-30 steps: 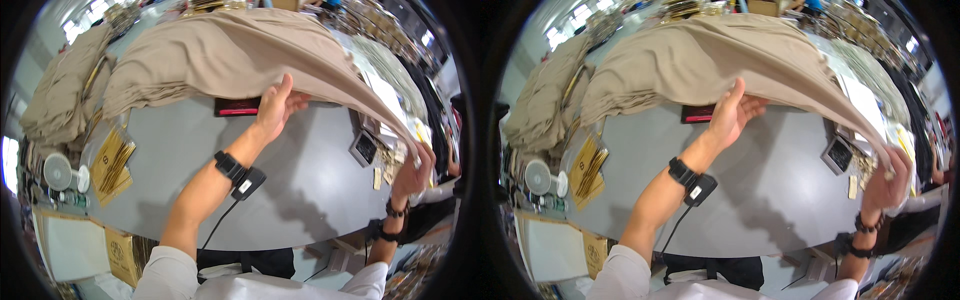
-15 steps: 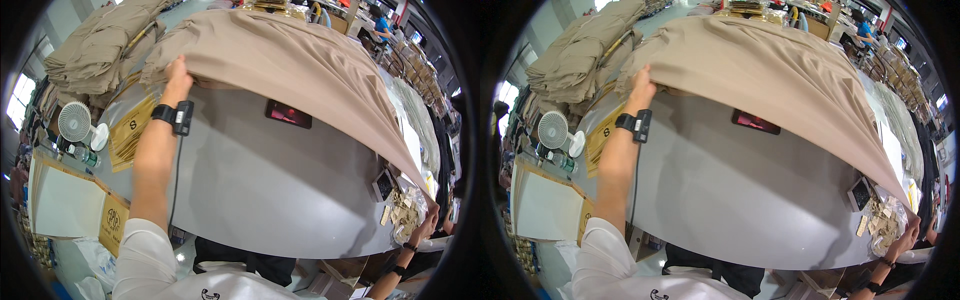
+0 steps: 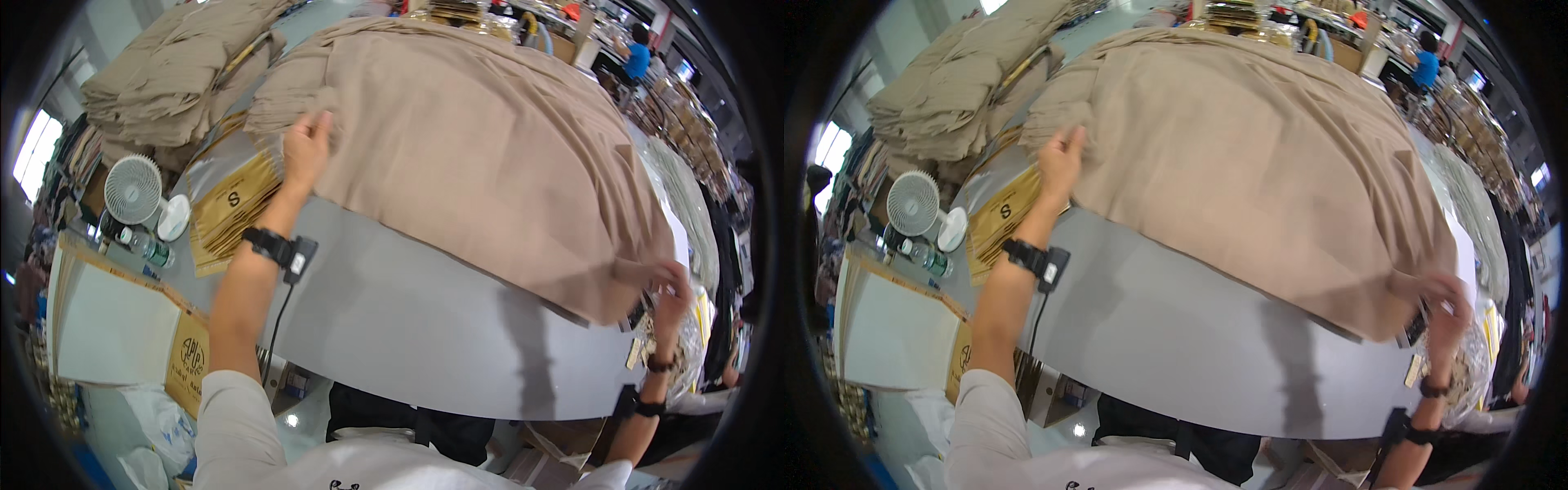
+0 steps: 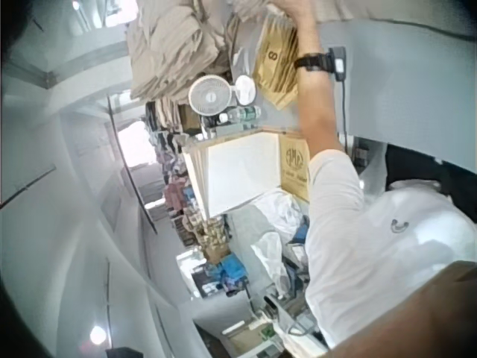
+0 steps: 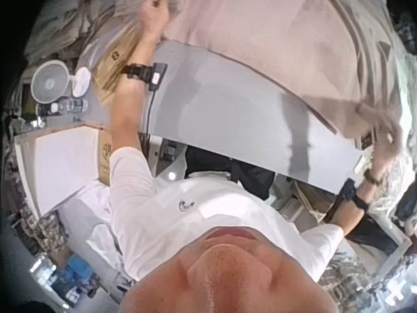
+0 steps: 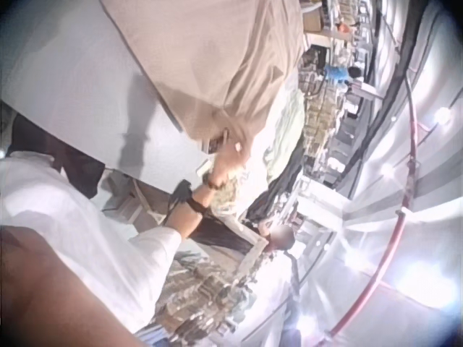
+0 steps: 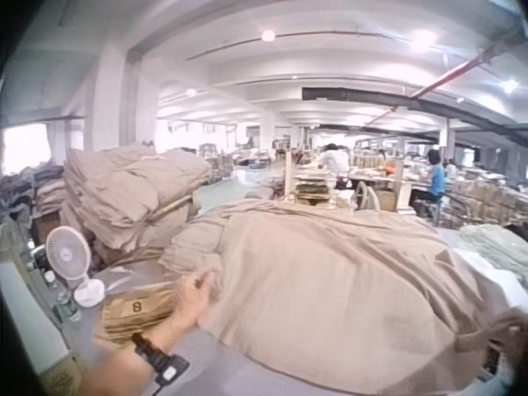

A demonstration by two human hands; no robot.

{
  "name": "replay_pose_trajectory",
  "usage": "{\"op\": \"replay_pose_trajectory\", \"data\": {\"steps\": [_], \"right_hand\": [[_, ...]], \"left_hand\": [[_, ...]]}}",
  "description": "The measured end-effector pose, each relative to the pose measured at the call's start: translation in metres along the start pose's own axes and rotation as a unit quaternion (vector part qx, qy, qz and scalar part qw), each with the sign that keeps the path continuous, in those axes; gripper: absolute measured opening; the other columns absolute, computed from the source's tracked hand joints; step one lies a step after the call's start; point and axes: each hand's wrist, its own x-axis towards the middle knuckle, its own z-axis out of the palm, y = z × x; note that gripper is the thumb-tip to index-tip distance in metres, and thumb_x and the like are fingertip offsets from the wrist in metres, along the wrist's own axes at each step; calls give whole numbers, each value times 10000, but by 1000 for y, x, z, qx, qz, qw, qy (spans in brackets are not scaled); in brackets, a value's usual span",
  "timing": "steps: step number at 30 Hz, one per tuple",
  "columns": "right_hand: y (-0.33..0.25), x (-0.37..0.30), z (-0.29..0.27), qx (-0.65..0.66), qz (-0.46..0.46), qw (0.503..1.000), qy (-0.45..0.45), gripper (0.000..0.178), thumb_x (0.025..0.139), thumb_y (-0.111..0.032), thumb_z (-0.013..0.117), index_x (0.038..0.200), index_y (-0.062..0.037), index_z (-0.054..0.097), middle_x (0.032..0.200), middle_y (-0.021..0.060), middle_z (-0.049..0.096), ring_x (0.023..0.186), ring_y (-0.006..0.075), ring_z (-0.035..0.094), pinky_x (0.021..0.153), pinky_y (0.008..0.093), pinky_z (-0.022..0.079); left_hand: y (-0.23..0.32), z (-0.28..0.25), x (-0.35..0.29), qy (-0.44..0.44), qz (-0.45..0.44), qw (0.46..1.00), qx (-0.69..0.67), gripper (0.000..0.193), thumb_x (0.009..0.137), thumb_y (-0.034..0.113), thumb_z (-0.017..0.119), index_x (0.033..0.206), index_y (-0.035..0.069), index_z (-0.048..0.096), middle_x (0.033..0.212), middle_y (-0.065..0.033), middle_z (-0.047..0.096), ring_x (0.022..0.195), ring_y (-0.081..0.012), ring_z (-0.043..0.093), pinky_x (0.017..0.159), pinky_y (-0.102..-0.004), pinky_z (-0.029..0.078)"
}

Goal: The person folds beige trousers on a table, inserts a cardboard stiffener, attaches a tag, and places the folded trousers into a gold poly mailer. The person repeats this process for multiple trousers, sealing each package after insertion.

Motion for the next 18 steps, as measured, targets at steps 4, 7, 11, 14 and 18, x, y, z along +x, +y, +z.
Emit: {"op": "replay_pose_trajectory", "data": {"steps": [4,7,11,14,18], "right_hand": [[-166,27,110,136,-108,960,-222,600,849,123,673,1403,-107,648,975,120,737,891,244,752,759,349,621],[-223,49,143,152,-126,939,-281,523,878,-6,704,1387,-119,663,907,136,730,783,334,718,709,398,576],[-231,57,170,173,-211,949,-158,373,861,12,687,1220,-81,728,866,138,730,746,353,705,703,402,575],[-219,42,150,143,-190,971,-39,296,840,50,662,1103,-63,736,759,120,703,678,297,688,661,373,568],[-196,19,48,224,-96,949,199,146,1041,-74,659,1178,-53,706,977,-5,701,868,50,613,733,232,500]], "left_hand": [[73,58,-77,-169,160,972,-29,236,992,106,689,1206,33,754,781,-112,742,713,-138,665,671,-306,528],[107,84,-125,-239,248,935,-87,271,961,7,644,1207,35,754,852,-152,755,736,-206,712,698,-320,551],[121,105,-165,-272,217,932,-99,354,928,-67,582,1223,36,749,951,-186,767,800,-288,755,743,-338,576],[107,116,-169,-224,177,958,-31,414,874,-75,605,1239,56,750,1015,-201,769,888,-332,761,799,-347,576],[60,92,-142,-130,71,987,71,394,838,-59,616,1176,70,773,1047,-174,780,952,-308,759,833,-349,569]]}}
